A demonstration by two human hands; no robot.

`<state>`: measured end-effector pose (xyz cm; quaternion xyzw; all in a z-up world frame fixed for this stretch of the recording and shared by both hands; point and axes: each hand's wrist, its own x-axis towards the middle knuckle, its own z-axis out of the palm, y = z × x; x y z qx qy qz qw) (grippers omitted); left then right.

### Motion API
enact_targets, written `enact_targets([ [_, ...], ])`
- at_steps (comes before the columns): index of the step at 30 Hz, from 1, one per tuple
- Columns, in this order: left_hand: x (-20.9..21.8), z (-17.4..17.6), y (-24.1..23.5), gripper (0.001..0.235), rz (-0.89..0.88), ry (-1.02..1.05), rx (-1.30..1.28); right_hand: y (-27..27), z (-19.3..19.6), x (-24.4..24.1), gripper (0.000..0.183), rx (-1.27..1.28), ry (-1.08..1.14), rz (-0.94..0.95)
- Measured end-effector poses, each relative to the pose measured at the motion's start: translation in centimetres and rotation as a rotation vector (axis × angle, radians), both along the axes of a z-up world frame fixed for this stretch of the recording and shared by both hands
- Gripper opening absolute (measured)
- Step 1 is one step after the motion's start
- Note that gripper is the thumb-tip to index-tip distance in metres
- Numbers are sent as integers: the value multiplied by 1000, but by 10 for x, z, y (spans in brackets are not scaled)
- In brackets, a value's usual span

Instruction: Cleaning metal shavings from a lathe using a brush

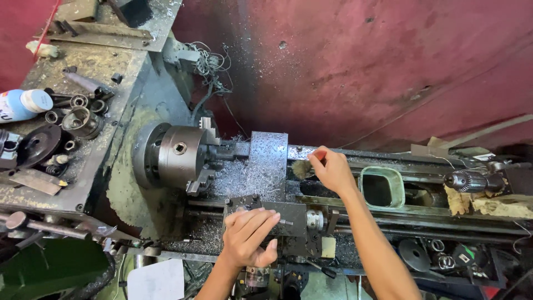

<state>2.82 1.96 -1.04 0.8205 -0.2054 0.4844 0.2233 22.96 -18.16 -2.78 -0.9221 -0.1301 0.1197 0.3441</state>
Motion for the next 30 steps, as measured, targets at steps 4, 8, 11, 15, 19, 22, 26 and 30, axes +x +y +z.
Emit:
enact_targets([
  [4, -1, 1, 0, 41, -5, 12, -4, 5, 18, -9, 33, 62, 39, -19],
  [8, 0, -1, 0, 40, -6, 6, -9, 7, 15, -15, 31, 140, 43, -28],
  [11, 0, 0, 0, 40, -11, 1, -13, 8, 8, -17, 30, 168, 62, -18],
  [15, -1, 1, 0, 41, -1, 16, -6, 2, -6, -13, 31, 35, -90, -15],
  [19, -1, 3, 0, 41, -2, 9, -9, -1, -4, -16, 34, 99, -94, -84],
  [22, -2, 2, 0, 41, 3, 19, -2, 2, -4, -20, 29, 176, -99, -134],
  [26, -2, 3, -1, 43, 4, 15, -3, 8, -7, -24, 29, 269, 6, -163],
  [30, -2, 4, 0, 43, 7, 12, 1, 6, -10, -23, 32, 149, -63, -158],
])
